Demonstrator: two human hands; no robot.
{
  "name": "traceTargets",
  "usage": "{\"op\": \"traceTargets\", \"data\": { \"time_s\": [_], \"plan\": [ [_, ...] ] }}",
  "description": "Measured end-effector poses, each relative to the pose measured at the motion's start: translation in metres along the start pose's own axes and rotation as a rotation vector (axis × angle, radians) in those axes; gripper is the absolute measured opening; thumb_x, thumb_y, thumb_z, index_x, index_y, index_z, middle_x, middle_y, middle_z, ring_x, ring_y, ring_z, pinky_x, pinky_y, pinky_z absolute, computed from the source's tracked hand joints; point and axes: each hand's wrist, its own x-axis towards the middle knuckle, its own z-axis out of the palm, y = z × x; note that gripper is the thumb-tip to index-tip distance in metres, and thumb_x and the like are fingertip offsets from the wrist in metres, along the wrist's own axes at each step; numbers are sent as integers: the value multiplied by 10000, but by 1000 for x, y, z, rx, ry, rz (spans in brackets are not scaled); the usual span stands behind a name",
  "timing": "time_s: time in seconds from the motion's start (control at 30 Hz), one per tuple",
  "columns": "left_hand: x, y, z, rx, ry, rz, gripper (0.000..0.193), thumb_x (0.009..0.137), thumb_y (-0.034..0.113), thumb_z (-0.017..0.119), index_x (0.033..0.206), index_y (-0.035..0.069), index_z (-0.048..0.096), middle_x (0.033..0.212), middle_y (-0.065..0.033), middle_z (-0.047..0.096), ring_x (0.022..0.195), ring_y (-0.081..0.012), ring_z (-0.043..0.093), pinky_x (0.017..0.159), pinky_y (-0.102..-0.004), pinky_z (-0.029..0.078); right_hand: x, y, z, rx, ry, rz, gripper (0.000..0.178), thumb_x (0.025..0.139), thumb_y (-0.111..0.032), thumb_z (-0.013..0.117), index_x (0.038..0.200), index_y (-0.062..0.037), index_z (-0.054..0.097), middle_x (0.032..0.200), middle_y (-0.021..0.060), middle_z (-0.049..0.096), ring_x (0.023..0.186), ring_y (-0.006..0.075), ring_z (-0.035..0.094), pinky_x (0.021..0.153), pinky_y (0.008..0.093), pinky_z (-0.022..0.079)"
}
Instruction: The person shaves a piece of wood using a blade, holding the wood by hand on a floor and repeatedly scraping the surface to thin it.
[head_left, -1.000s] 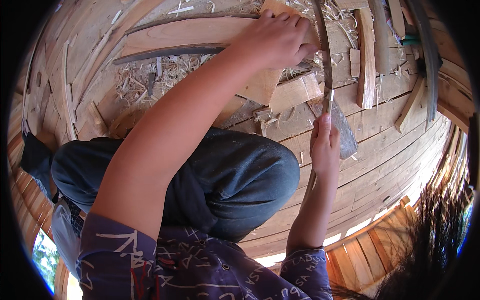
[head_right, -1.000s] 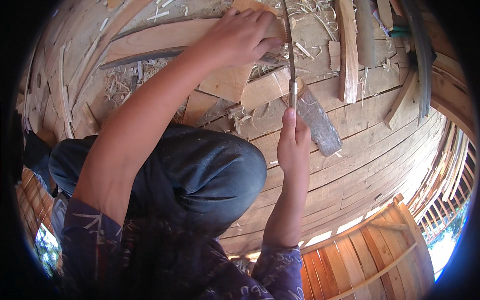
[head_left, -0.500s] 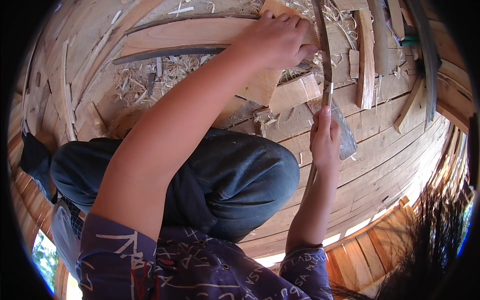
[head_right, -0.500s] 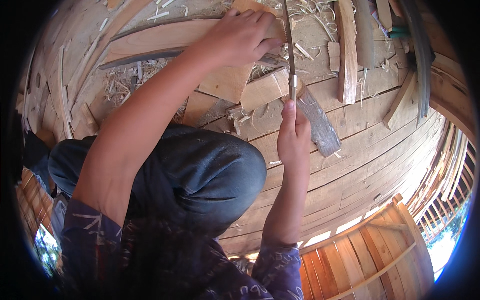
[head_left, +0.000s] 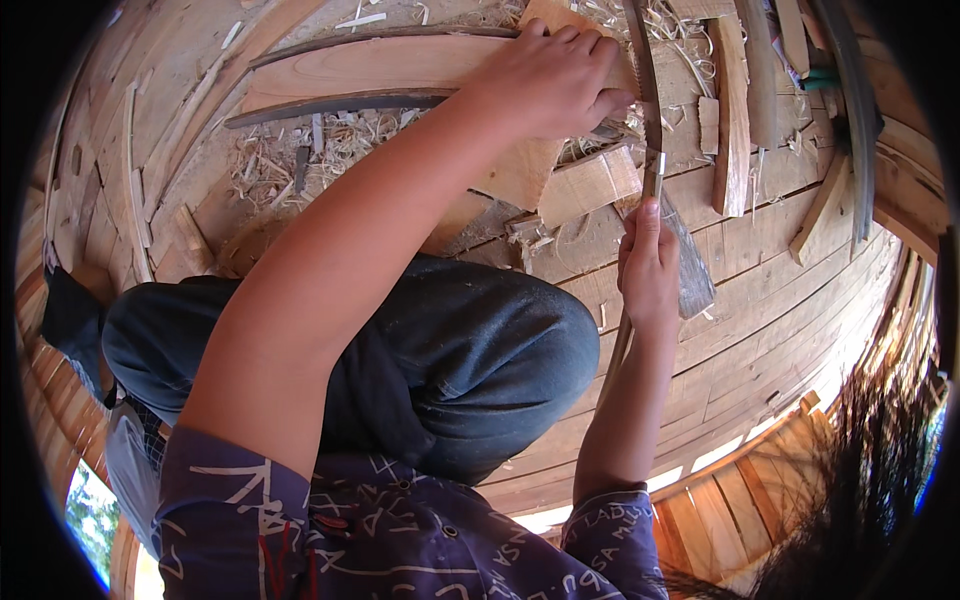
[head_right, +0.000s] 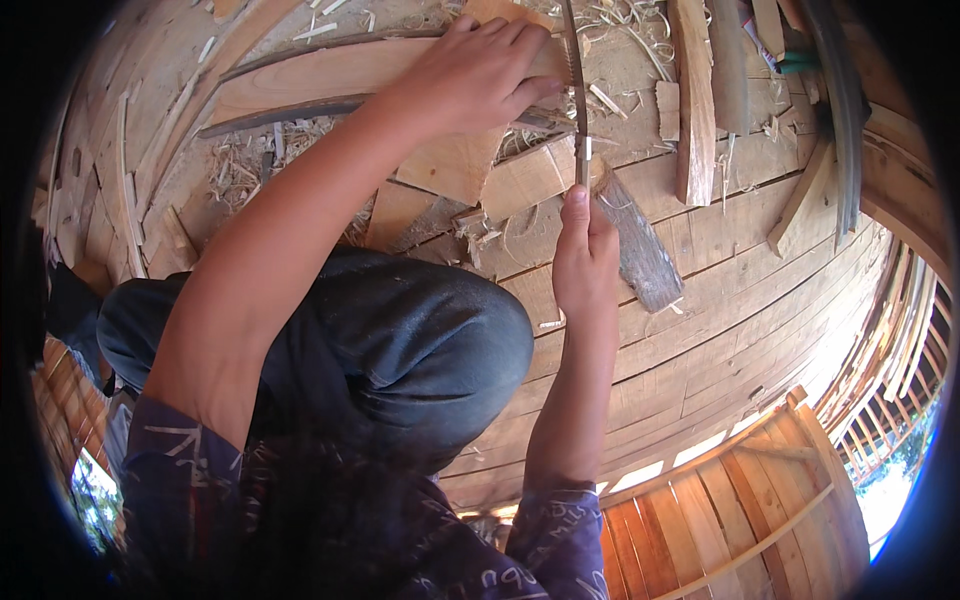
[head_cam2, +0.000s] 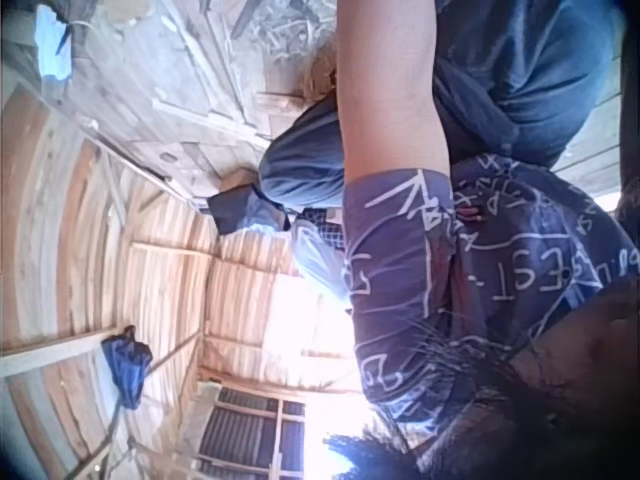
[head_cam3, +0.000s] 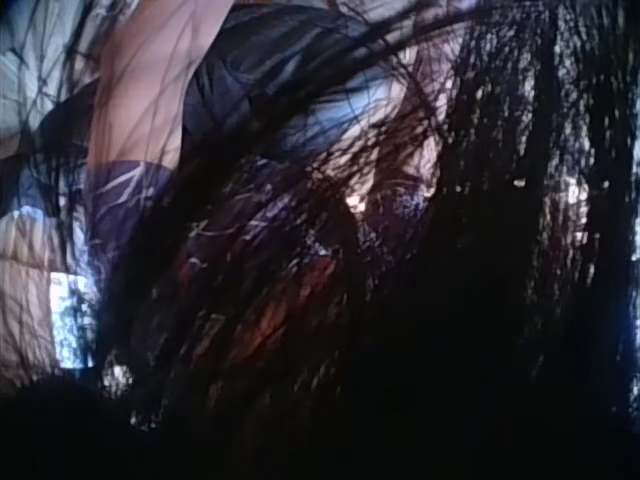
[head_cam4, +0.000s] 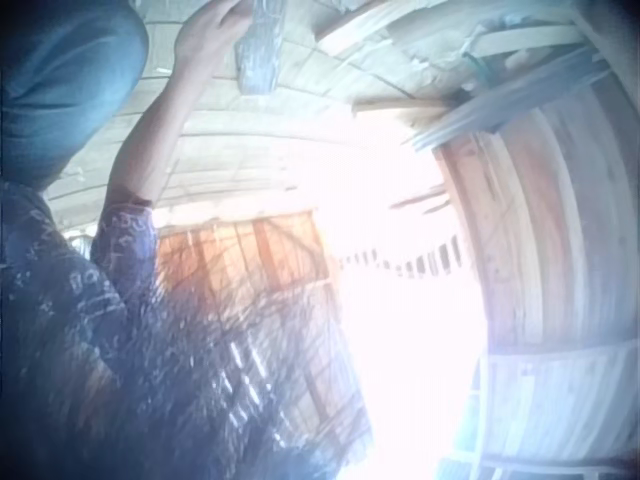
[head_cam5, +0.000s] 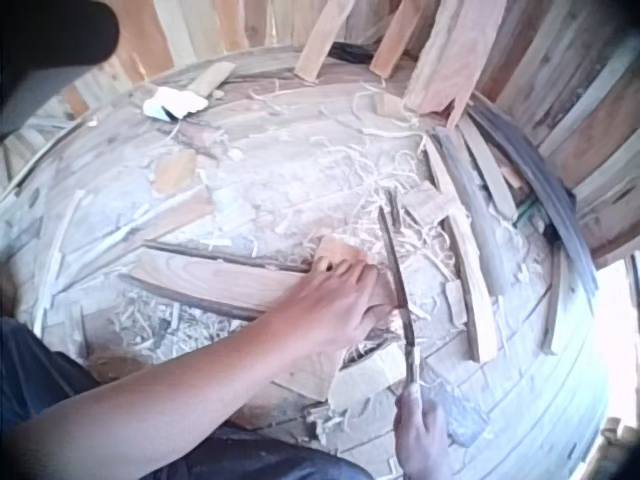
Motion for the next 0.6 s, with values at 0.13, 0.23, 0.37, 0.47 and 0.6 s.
{"op": "traceTargets", "data": {
  "time_s": [0.13, 0.23, 0.37, 0.47, 0.6],
  "plan": [
    [-10, 0, 5, 24, 85, 47, 541, 941, 476, 533, 1218, 11, 532, 1147, -138, 639, 1139, -275, 576, 971, -450, 367, -10, 15, 3, -97, 19, -101, 565, 1029, -538, 342, 765, -72, 521, 570, -61, 351, 466, 43, 320, 414, 236, 223],
    [-11, 1, 5, -5, 72, 23, 553, 939, 487, 533, 1218, 10, 531, 1121, -137, 651, 1125, -281, 590, 967, -449, 375, -17, 10, 7, -110, 38, -49, 568, 1029, -538, 338, 772, -67, 523, 574, -57, 359, 462, 46, 320, 412, 240, 217],
    [-4, 1, 4, 17, 14, -4, 572, 949, 509, 503, 1230, 12, 535, 1151, -138, 645, 1141, -279, 589, 974, -454, 383, -28, 9, 6, 11, 33, 33, 545, 1033, -505, 351, 761, -60, 509, 573, -42, 366, 483, 58, 323, 433, 256, 236],
    [1, 4, -8, -19, -131, -58, 613, 981, 514, 431, 1273, -21, 499, 1282, -195, 567, 1232, -299, 532, 1031, -492, 371, -55, 15, 0, 36, 34, 71, 515, 1040, -439, 387, 716, -52, 484, 572, -22, 374, 530, 76, 333, 478, 289, 261],
    [9, 9, -41, -124, -354, -73, 656, 1008, 465, 386, 1329, -107, 398, 1388, -301, 454, 1321, -366, 446, 1100, -553, 335, -78, 28, -11, 110, 3, 98, 512, 1042, -440, 379, 732, -49, 493, 573, -30, 363, 527, 59, 316, 475, 276, 251]
  ]
}}
